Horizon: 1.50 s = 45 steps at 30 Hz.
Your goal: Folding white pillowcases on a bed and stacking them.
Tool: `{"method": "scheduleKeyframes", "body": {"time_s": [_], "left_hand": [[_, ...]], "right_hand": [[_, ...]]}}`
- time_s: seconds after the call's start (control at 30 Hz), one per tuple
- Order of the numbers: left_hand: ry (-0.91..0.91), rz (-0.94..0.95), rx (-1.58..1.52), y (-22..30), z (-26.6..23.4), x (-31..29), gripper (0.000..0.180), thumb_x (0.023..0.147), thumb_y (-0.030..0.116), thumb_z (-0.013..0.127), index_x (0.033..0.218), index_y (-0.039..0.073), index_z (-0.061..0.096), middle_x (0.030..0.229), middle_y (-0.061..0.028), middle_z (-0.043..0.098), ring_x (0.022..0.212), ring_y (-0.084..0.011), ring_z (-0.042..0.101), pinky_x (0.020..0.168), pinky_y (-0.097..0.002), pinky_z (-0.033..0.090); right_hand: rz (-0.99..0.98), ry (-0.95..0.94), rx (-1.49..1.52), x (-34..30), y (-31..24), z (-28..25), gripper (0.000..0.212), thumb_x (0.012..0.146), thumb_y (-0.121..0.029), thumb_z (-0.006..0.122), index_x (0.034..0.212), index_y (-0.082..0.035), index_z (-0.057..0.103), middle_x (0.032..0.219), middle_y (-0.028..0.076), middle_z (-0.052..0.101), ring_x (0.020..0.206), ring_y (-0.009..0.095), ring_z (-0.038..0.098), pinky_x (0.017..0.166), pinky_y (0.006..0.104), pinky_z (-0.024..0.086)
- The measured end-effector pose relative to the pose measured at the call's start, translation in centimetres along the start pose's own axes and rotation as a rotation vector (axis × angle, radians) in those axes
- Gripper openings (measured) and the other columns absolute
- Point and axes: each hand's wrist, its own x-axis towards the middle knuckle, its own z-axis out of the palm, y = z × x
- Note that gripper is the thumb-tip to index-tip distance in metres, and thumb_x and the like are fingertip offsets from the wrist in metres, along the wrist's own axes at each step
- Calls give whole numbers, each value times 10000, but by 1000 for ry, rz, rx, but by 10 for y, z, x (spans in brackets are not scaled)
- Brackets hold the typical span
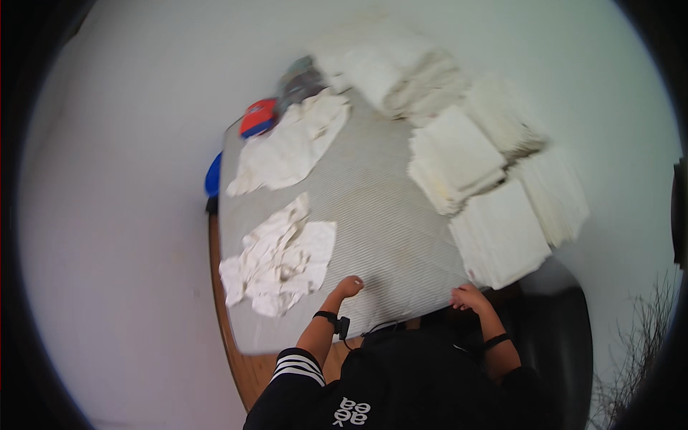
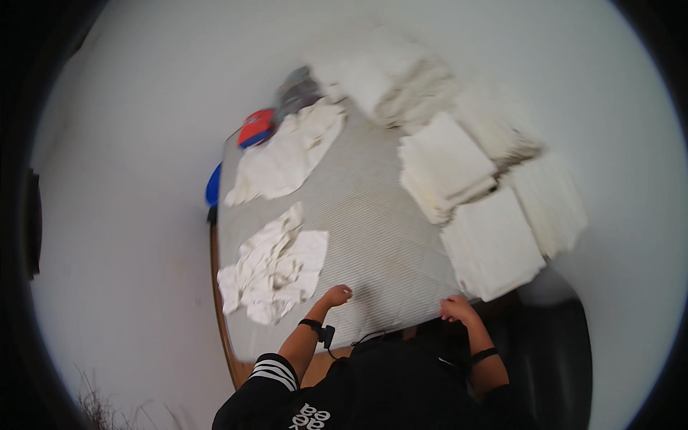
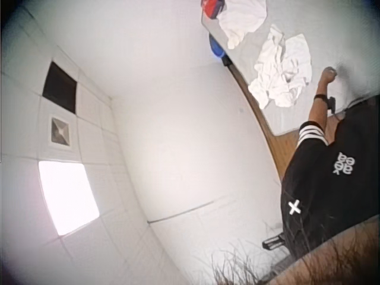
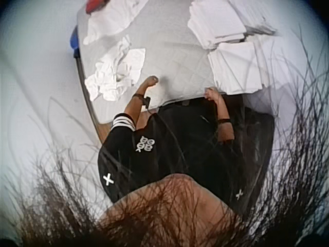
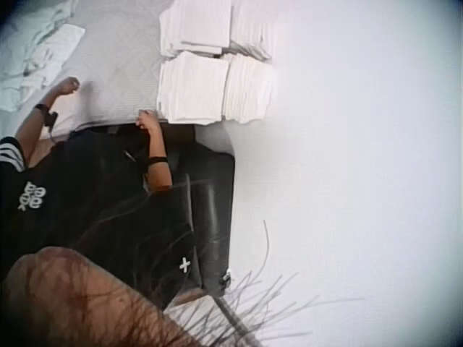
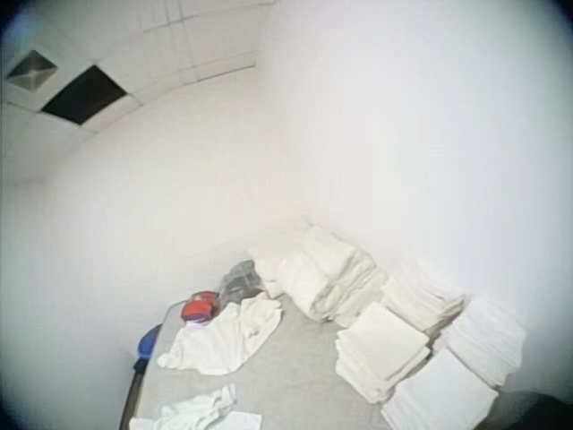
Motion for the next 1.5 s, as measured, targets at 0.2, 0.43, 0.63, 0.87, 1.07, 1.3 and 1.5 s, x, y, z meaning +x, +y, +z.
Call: {"method": "scheduleKeyframes", "body": {"time_s": [0.2, 0.43, 0.63, 0.87, 1.07, 1.3, 1.5], "left_hand": [[157, -303, -72, -168, -28, -123, 272, 770, 291, 650, 913, 63, 685, 772, -137, 680, 646, -234, 651, 640, -369, 532], [401, -315, -25, -245, -19, -179, 318, 767, 325, 617, 924, 57, 685, 917, -182, 682, 898, -360, 637, 821, -429, 504], [440, -209, -322, -228, 27, -138, 379, 766, 408, 665, 847, 37, 676, 821, -149, 682, 798, -324, 647, 759, -398, 506], [346, -405, -1154, -173, -8, -43, 399, 828, 411, 651, 741, 23, 630, 708, -64, 641, 601, -181, 582, 542, -334, 483], [372, -422, -1798, -141, -26, 9, 208, 915, 247, 576, 836, 56, 592, 678, -19, 603, 542, -130, 518, 488, -264, 450], [69, -135, -1365, -68, -70, -35, 262, 878, 230, 607, 734, 12, 625, 639, -46, 602, 512, -132, 524, 495, -264, 458], [-127, 109, -903, -36, -99, -88, 273, 830, 219, 603, 699, -15, 653, 614, -67, 619, 530, -138, 572, 498, -261, 462]], "right_hand": [[48, -69, -364, 82, -5, 49, 289, 888, -226, 566, 1025, 28, 586, 848, 114, 682, 630, 153, 618, 514, 279, 484], [12, -124, -657, 148, -20, 140, 259, 866, -220, 579, 943, 21, 636, 785, 101, 676, 606, 161, 623, 509, 296, 506], [-48, -324, -964, 155, -37, 226, 239, 838, -208, 582, 804, 17, 654, 699, 103, 658, 554, 166, 608, 537, 323, 510], [-199, -186, -1202, 164, -55, 256, 278, 807, -263, 609, 858, 3, 667, 850, 160, 677, 796, 284, 632, 726, 379, 506], [-113, -217, -1184, 154, -80, 267, 293, 811, -266, 615, 932, -2, 655, 824, 146, 677, 798, 263, 650, 742, 370, 514], [-657, 208, -933, 103, -142, 329, 554, 751, -154, 721, 1243, -16, 506, 1278, 209, 482, 1067, 328, 554, 865, 390, 475], [-1076, 277, -1172, 131, -186, 362, 652, 703, -167, 755, 1283, -43, 484, 1266, 233, 445, 1176, 398, 443, 991, 434, 375]]}}
